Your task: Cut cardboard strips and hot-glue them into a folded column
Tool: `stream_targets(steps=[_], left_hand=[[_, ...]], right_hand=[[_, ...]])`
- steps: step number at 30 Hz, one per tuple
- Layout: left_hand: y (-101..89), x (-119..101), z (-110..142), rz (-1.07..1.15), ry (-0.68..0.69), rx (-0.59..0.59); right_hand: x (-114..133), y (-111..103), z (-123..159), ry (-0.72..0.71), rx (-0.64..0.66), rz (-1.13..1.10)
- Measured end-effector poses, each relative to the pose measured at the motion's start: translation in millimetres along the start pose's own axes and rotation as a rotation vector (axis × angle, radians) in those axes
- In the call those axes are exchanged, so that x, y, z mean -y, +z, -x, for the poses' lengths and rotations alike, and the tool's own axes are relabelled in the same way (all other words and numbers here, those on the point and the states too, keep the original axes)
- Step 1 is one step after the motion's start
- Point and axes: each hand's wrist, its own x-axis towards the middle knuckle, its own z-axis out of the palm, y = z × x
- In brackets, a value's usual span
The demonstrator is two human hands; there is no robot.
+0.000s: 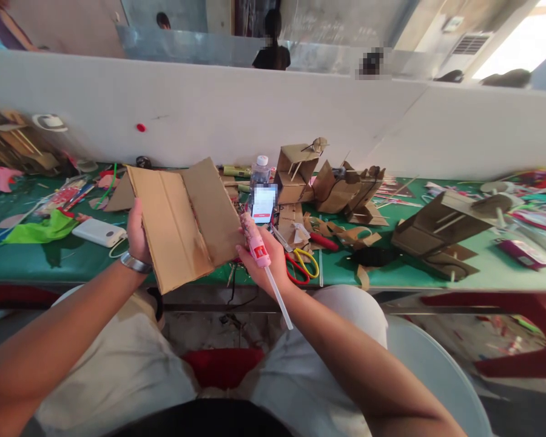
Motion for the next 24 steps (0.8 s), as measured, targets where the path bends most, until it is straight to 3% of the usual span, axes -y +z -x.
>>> stream_targets(steps=[12,24], left_hand=[[-0.3,1.4,1.7,0.025,-0.057,0.026],[3.3,2.3,0.5,0.022,-0.026,-0.067]], right_hand=[[2.6,0.1,0.3,-0.025,-0.007,0.050],[3.3,-1.4,0.8,-0.076,0.048,0.099]])
